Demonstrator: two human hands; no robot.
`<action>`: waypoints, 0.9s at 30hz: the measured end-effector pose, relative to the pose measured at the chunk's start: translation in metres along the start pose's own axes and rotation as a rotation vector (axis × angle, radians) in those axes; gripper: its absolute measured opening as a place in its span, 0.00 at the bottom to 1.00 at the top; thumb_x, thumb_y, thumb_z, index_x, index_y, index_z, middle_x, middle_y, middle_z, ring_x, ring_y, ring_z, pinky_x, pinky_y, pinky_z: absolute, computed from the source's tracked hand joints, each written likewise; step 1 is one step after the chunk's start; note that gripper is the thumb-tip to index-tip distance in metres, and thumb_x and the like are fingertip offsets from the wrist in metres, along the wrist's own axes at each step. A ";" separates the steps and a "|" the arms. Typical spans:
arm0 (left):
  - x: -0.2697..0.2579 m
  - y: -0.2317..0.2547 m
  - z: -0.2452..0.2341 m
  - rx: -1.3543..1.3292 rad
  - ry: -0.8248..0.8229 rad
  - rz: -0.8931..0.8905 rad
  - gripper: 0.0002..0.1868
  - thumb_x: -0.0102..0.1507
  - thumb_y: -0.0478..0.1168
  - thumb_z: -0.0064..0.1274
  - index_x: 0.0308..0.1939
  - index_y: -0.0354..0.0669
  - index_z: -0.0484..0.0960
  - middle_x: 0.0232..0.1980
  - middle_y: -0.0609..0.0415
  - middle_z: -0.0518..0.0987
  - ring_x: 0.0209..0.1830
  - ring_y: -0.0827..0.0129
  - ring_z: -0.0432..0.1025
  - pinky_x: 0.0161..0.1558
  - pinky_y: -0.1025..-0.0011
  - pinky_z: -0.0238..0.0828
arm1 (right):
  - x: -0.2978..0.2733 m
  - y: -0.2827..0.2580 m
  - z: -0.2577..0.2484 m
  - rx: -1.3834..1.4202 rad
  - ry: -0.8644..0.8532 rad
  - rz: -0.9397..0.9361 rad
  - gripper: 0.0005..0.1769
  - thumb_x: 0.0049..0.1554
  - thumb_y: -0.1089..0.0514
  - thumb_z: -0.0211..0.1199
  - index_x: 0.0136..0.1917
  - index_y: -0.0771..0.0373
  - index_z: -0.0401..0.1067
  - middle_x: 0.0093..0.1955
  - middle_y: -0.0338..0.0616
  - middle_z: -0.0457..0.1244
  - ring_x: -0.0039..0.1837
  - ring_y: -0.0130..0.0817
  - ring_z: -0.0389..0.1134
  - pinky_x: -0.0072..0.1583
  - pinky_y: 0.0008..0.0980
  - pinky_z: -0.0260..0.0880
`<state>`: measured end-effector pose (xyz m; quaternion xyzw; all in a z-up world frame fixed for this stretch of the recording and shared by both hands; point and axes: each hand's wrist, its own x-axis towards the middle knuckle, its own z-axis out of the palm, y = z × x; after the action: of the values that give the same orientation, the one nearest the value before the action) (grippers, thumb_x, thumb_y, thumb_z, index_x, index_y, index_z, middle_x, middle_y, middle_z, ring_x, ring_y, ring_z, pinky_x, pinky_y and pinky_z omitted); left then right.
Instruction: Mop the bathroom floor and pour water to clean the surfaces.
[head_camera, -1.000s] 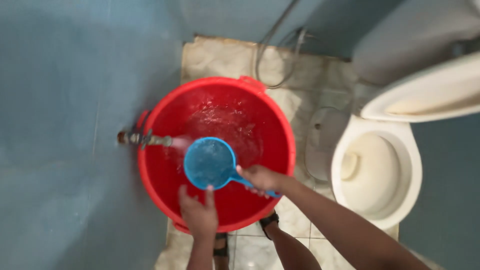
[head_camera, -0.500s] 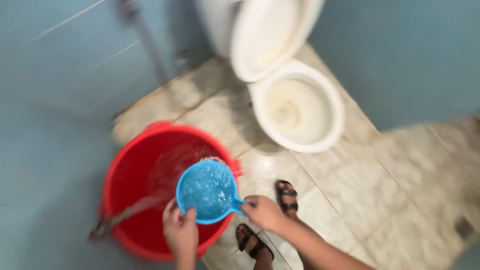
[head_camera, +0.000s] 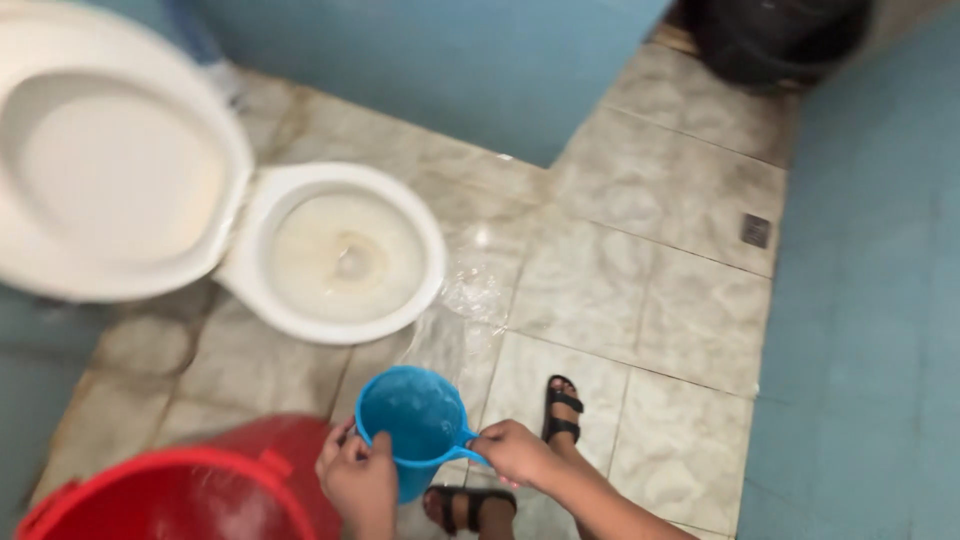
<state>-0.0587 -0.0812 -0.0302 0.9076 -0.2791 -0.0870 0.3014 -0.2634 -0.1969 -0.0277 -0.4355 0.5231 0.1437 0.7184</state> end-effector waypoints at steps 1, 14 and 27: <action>0.005 0.020 0.013 -0.006 -0.017 0.020 0.17 0.50 0.40 0.61 0.16 0.37 0.69 0.59 0.54 0.81 0.54 0.49 0.71 0.55 0.56 0.68 | -0.003 -0.002 -0.016 0.021 0.017 -0.001 0.21 0.60 0.43 0.62 0.42 0.63 0.81 0.24 0.37 0.60 0.25 0.27 0.61 0.28 0.30 0.61; 0.030 0.209 0.116 0.005 -0.168 0.087 0.19 0.51 0.39 0.61 0.13 0.35 0.68 0.56 0.53 0.83 0.52 0.52 0.71 0.60 0.56 0.63 | -0.025 -0.002 -0.160 0.325 -0.022 0.115 0.23 0.62 0.42 0.58 0.44 0.63 0.81 0.24 0.38 0.55 0.24 0.26 0.54 0.28 0.28 0.56; 0.036 0.319 0.219 -0.166 -0.275 0.240 0.09 0.60 0.44 0.63 0.33 0.42 0.83 0.59 0.44 0.80 0.63 0.47 0.69 0.65 0.57 0.60 | 0.006 0.029 -0.342 0.675 -0.098 0.231 0.24 0.66 0.43 0.44 0.55 0.60 0.74 0.21 0.31 0.49 0.22 0.23 0.47 0.26 0.26 0.43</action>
<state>-0.2447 -0.4220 -0.0161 0.8195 -0.4157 -0.1961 0.3423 -0.4940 -0.4470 -0.0720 -0.1044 0.5517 0.0636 0.8250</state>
